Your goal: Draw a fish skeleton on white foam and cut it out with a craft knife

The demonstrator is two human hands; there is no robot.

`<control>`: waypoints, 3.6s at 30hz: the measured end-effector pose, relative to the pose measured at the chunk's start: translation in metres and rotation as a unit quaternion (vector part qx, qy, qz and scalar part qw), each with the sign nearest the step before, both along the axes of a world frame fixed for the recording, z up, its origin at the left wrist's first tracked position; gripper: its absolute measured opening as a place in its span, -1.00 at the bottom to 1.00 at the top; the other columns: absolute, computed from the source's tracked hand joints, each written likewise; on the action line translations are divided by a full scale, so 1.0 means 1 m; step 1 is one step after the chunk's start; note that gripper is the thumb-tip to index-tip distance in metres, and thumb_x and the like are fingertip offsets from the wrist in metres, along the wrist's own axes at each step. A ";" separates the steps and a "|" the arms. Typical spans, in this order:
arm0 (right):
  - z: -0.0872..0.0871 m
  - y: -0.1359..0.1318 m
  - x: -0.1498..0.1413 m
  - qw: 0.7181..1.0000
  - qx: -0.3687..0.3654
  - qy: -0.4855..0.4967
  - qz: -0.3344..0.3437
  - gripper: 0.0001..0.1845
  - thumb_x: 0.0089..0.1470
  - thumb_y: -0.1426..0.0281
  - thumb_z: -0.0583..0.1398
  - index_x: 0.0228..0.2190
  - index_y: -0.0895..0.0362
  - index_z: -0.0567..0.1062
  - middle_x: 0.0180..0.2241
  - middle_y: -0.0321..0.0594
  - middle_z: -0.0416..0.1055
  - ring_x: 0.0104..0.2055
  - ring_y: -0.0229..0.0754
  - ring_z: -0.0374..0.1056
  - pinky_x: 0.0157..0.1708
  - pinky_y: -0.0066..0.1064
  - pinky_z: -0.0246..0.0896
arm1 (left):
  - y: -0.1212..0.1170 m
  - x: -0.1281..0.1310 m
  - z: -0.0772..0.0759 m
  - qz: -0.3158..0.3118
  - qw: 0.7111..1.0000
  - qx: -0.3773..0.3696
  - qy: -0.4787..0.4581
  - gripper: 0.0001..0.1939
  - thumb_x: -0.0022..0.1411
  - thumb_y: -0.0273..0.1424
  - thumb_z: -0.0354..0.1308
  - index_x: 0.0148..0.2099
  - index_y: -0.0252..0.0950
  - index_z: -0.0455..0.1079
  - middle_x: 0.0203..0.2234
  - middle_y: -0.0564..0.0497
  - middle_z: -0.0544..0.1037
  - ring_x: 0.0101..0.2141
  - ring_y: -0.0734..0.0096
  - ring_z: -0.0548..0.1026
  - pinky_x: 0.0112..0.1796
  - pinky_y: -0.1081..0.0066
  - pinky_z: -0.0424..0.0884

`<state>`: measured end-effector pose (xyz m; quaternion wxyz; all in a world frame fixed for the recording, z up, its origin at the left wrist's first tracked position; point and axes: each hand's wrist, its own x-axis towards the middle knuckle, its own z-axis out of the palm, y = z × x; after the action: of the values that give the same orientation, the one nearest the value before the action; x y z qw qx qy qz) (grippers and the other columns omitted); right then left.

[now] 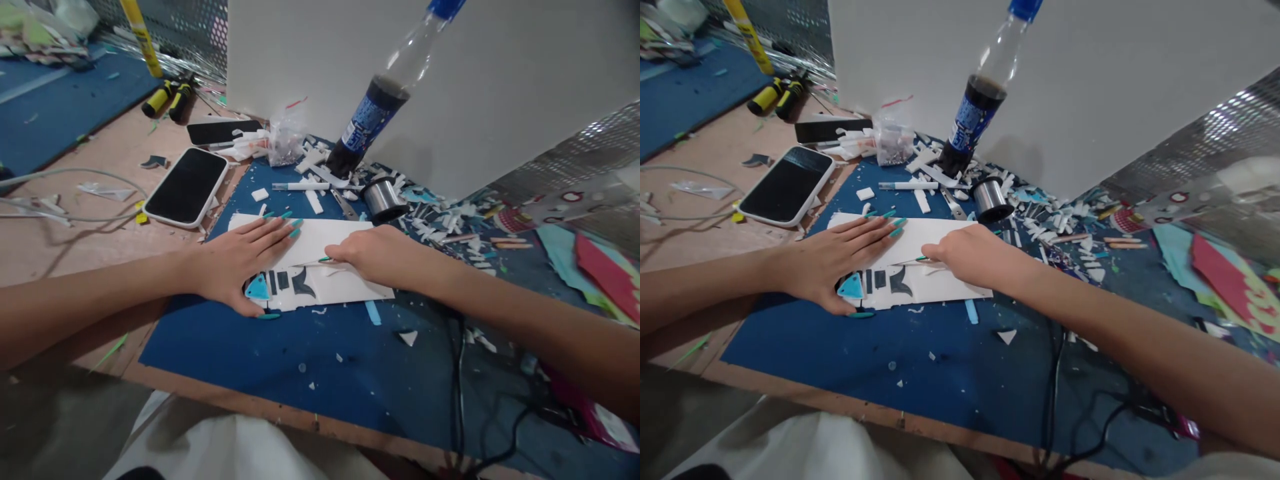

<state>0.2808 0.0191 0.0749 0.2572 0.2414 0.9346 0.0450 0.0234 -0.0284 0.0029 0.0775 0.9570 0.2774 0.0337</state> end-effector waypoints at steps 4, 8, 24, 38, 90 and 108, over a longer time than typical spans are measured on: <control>-0.001 0.003 0.004 1.000 -0.007 -0.009 -0.005 -0.57 -0.04 0.65 0.02 -0.16 0.04 0.40 -0.57 -0.23 0.38 -0.56 -0.26 0.27 -0.59 -0.46 -0.24 | -0.001 0.001 0.000 0.002 1.000 -0.001 0.004 0.12 0.02 0.26 -0.16 0.34 -0.47 -0.34 0.30 -0.26 -0.34 0.28 -0.11 -0.27 0.24 0.07 -0.29; -0.003 0.005 0.010 1.000 -0.014 -0.016 -0.011 -0.61 -0.04 0.64 0.03 -0.20 0.05 0.40 -0.57 -0.25 0.36 -0.59 -0.27 0.22 -0.60 -0.45 -0.27 | -0.001 0.000 -0.001 0.003 1.000 0.002 0.003 0.12 0.02 0.26 -0.16 0.34 -0.47 -0.34 0.30 -0.27 -0.33 0.27 -0.13 -0.26 0.24 0.08 -0.30; 0.022 -0.001 0.017 0.998 0.018 -0.004 -0.053 -0.80 0.11 0.49 0.02 -0.30 0.10 0.43 -0.55 -0.21 0.36 -0.55 -0.26 0.24 -0.62 -0.46 -0.28 | 0.000 0.001 0.000 0.002 1.000 -0.007 0.000 0.11 0.03 0.24 -0.14 0.34 -0.45 -0.37 0.30 -0.25 -0.34 0.27 -0.13 -0.25 0.23 0.10 -0.33; -0.023 -0.099 0.008 0.696 -0.210 0.465 -0.505 -0.60 0.04 0.01 0.10 -0.43 0.11 0.27 -0.46 -0.19 0.41 -0.50 -0.23 0.35 -0.53 -0.39 0.29 | -0.007 0.000 -0.004 0.084 0.993 0.010 -0.087 0.07 0.08 0.10 0.01 0.34 -0.37 -0.48 0.29 -0.28 -0.16 0.27 -0.16 -0.19 0.19 -0.04 -0.17; -0.008 -0.059 0.001 0.637 -0.206 0.609 -0.425 -0.50 -0.18 0.16 0.30 -0.56 0.07 0.05 -0.41 -0.22 0.48 -0.75 -0.40 0.20 -0.73 -0.43 0.19 | -0.011 0.057 0.008 0.093 0.951 0.130 -0.266 -0.53 0.29 -0.39 0.03 0.19 -0.40 0.06 -0.14 -0.23 0.49 -0.11 0.13 0.43 -0.15 0.15 0.44; -0.052 -0.080 0.021 0.802 -0.042 0.540 -0.250 -0.46 0.19 0.00 -0.23 -0.50 0.08 0.25 -0.64 -0.32 0.20 -0.59 -0.28 0.17 -0.55 -0.42 0.01 | -0.028 0.057 -0.001 0.198 0.766 -0.366 -0.490 -0.61 0.11 -0.25 0.23 -0.06 -0.35 0.33 -0.26 -0.09 0.52 -0.29 0.37 0.52 -0.26 0.38 0.51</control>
<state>0.3019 -0.0608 0.0232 -0.2771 0.4412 0.8303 -0.1981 0.0802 -0.0564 0.0023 0.5390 0.6335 0.3762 0.4082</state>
